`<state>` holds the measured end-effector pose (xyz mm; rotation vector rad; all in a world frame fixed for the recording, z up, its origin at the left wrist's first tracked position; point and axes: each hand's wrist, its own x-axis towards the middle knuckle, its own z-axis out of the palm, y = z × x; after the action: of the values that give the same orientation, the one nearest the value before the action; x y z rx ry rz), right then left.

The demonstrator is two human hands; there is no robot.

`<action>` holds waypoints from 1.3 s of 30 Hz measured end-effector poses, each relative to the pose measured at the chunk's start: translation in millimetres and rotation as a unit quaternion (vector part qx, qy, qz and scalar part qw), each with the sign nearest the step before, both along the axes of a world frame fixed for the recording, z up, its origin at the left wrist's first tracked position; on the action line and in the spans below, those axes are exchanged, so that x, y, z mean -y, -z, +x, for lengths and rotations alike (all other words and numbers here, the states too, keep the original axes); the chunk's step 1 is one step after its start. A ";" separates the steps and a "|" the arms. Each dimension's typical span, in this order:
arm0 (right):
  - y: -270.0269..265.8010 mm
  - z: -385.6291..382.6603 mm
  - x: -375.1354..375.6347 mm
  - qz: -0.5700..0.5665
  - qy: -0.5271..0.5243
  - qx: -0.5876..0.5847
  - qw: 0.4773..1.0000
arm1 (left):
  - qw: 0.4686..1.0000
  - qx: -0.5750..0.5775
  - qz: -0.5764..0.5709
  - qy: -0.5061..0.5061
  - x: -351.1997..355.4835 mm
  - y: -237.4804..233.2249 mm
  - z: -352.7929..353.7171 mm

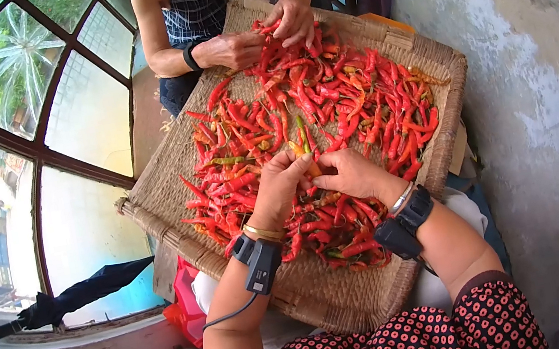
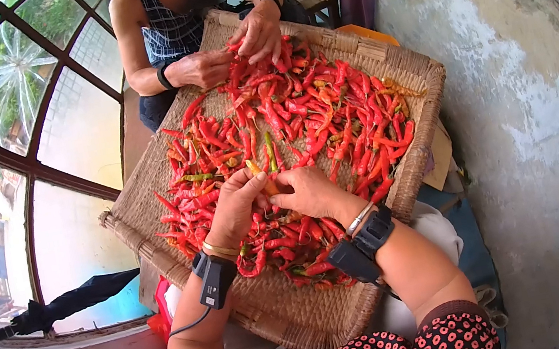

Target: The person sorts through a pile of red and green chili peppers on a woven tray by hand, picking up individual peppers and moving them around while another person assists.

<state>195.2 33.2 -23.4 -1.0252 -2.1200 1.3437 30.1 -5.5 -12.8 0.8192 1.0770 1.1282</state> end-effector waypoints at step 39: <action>-10.1 5.4 11.3 0.023 -0.239 0.376 0.895 | 0.658 -0.720 0.144 0.168 17.3 -2.9 -34.4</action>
<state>200.5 21.9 -13.3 -1.1790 -3.1310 1.1896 -4.3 -22.8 -9.9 2.2383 1.8719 0.0830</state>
